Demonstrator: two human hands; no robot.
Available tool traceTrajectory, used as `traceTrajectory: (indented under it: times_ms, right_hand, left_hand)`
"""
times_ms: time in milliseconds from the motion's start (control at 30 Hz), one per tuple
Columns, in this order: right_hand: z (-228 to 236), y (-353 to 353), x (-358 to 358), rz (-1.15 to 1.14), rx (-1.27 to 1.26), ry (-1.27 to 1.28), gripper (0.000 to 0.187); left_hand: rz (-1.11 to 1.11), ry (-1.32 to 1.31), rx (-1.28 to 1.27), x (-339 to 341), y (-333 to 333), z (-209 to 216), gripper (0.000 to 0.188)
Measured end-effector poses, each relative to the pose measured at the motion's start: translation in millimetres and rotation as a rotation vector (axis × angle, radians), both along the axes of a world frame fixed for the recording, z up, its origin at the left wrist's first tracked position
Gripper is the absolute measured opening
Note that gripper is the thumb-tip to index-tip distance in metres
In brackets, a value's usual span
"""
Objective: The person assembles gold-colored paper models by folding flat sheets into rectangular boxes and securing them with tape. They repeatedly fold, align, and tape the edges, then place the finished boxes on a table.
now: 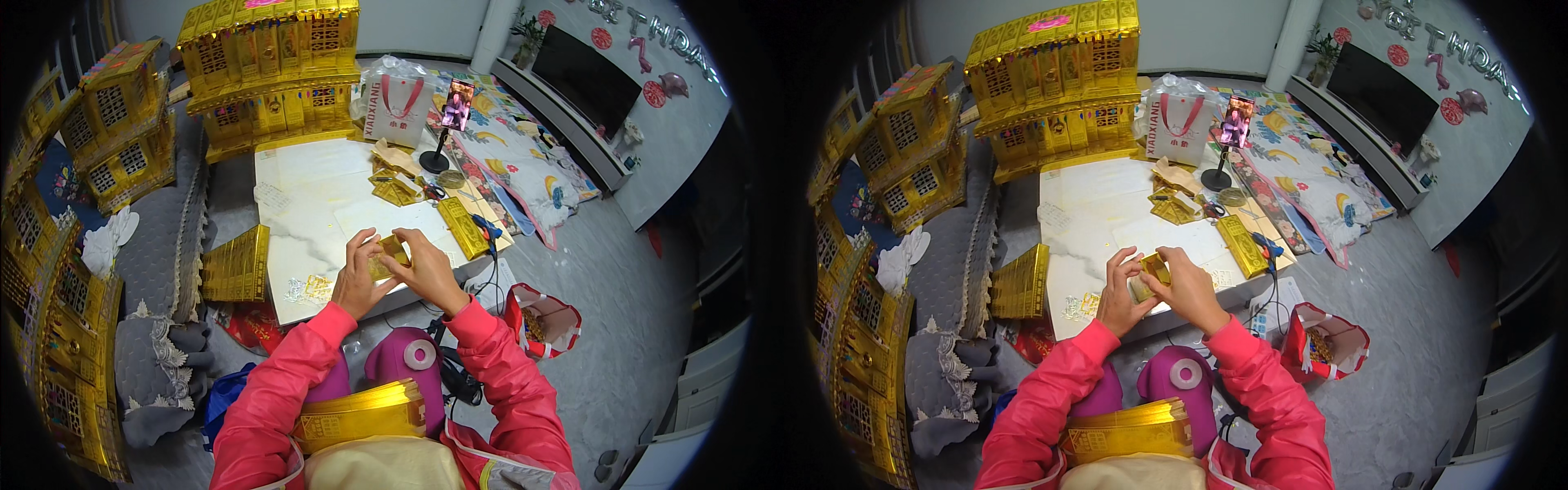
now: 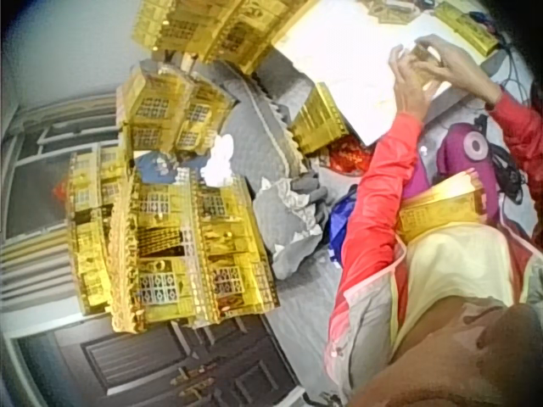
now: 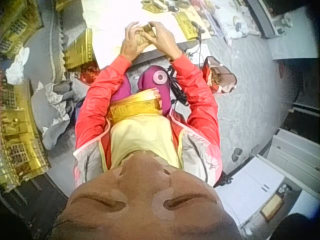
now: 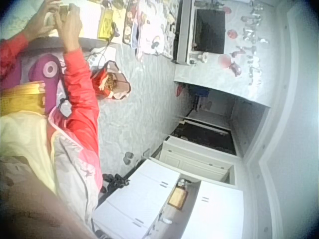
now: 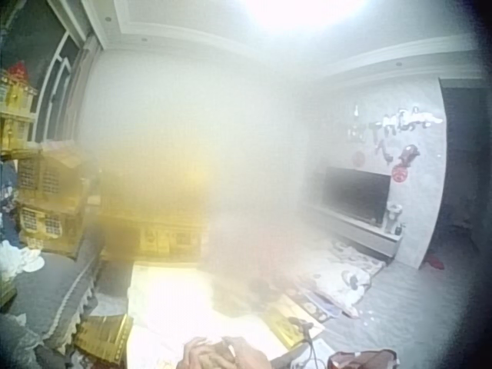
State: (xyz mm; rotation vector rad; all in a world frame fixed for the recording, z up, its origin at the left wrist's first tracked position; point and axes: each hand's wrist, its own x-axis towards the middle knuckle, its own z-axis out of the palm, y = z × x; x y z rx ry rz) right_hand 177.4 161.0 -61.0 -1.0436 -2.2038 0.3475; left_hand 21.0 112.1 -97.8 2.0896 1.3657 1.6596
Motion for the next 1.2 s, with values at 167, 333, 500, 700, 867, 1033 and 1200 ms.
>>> traceTrajectory:
  times_ms: [167,333,500,700,867,1033,1200]
  right_hand:
    - [4.7,26.4,11.9,-0.263,-0.234,0.46,0.04]
    - [-19.3,36.0,39.4,0.204,-1.172,0.994,0.027]
    - [-42.6,28.4,30.7,0.143,-1.176,0.738,0.033]
    - [8.3,-1.7,16.7,0.114,0.045,0.219,0.044]
    - [29.2,-10.7,3.4,0.208,0.242,-0.204,0.035]
    - [14.8,-0.8,5.9,0.215,0.256,-0.209,0.021]
    - [6.7,2.9,9.0,0.231,0.254,-0.182,0.019]
  left_hand:
    - [0.012,0.018,-0.154,-2.5,-21.5,-2.4,0.057]
    - [-0.114,-0.584,-0.353,-15.8,-13.7,-3.2,0.066]
    - [-0.141,-0.452,-0.349,-27.3,-0.4,-0.2,0.05]
    - [0.07,-0.112,-0.377,-15.7,16.4,-29.8,0.085]
    - [0.134,-0.049,-0.475,-5.8,24.7,-54.7,0.08]
    - [0.208,-0.039,-0.358,-2.6,21.7,-46.4,0.082]
    - [0.232,0.147,0.074,-14.8,10.0,-29.1,0.071]
